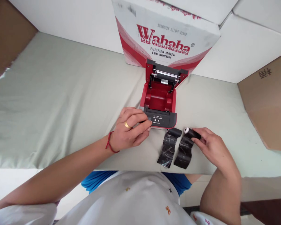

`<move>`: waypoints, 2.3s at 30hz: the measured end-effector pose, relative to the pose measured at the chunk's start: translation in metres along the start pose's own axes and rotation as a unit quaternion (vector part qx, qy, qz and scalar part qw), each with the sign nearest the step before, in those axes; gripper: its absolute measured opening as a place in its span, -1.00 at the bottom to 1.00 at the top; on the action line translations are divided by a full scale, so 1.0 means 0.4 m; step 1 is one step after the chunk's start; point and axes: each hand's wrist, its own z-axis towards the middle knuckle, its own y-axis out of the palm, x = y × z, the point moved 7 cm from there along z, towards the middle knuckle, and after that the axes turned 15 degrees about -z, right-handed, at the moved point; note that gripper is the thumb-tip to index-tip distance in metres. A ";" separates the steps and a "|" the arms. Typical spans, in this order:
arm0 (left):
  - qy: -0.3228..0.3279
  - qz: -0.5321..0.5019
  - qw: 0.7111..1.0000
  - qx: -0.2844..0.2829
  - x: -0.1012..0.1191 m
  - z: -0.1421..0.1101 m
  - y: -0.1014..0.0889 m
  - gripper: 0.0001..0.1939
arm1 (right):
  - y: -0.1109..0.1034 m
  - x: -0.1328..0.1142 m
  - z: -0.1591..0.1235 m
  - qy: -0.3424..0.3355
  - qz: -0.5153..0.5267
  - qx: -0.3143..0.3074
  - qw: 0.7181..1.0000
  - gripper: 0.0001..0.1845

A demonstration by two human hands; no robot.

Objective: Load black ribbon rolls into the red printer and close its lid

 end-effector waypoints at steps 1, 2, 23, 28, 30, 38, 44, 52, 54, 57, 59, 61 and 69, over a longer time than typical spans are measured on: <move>0.000 -0.001 1.000 -0.001 0.000 0.000 0.000 -0.82 | -0.028 -0.006 -0.013 -0.019 0.005 -0.011 1.000 -0.55; 0.000 -0.001 1.000 -0.002 0.000 -0.001 0.000 -0.82 | -0.060 -0.011 -0.027 -0.041 0.007 -0.022 0.999 -0.58; -0.007 -0.010 1.000 0.021 -0.002 -0.020 0.004 -0.58 | -0.097 -0.370 0.298 -0.133 -0.068 0.103 0.983 -0.57; 0.024 0.010 0.998 0.056 0.024 -0.011 -0.015 -0.69 | -0.093 -0.367 0.310 -0.124 -0.049 0.119 0.984 -0.59; 0.039 0.002 0.998 0.045 0.032 -0.007 -0.016 -0.69 | -0.093 -0.369 0.312 -0.129 -0.032 0.125 0.983 -0.60; 0.060 -0.016 0.998 -0.008 0.047 0.001 0.004 -0.84 | -0.084 -0.371 0.332 -0.140 -0.060 0.163 0.975 -0.67; 0.055 -0.003 0.998 -0.010 0.046 0.004 0.002 -0.86 | -0.133 -0.394 0.281 -0.150 0.023 0.200 0.968 -0.81; 0.064 0.022 0.998 0.003 0.053 0.017 0.003 -0.91 | -0.237 -0.364 0.302 -0.144 -0.057 0.351 0.923 -0.47; 0.066 0.025 0.998 -0.004 0.052 0.018 0.003 -0.89 | -0.215 -0.360 0.321 -0.164 -0.057 0.311 0.935 -0.50; 0.064 0.015 0.998 -0.013 0.048 0.012 0.005 -0.87 | -0.199 -0.364 0.285 -0.168 -0.043 0.319 0.932 -0.58; 0.058 0.002 0.998 -0.009 0.044 0.006 0.005 -0.85 | -0.188 -0.370 0.237 -0.166 -0.044 0.332 0.927 -0.61; 0.053 -0.012 0.999 -0.004 0.040 0.000 0.005 -0.83 | -0.169 -0.375 0.192 -0.176 -0.052 0.329 0.926 -0.64; 0.035 -0.021 0.999 0.002 0.024 -0.017 0.011 -0.73 | -0.090 -0.377 0.125 -0.234 -0.090 0.281 0.926 -0.61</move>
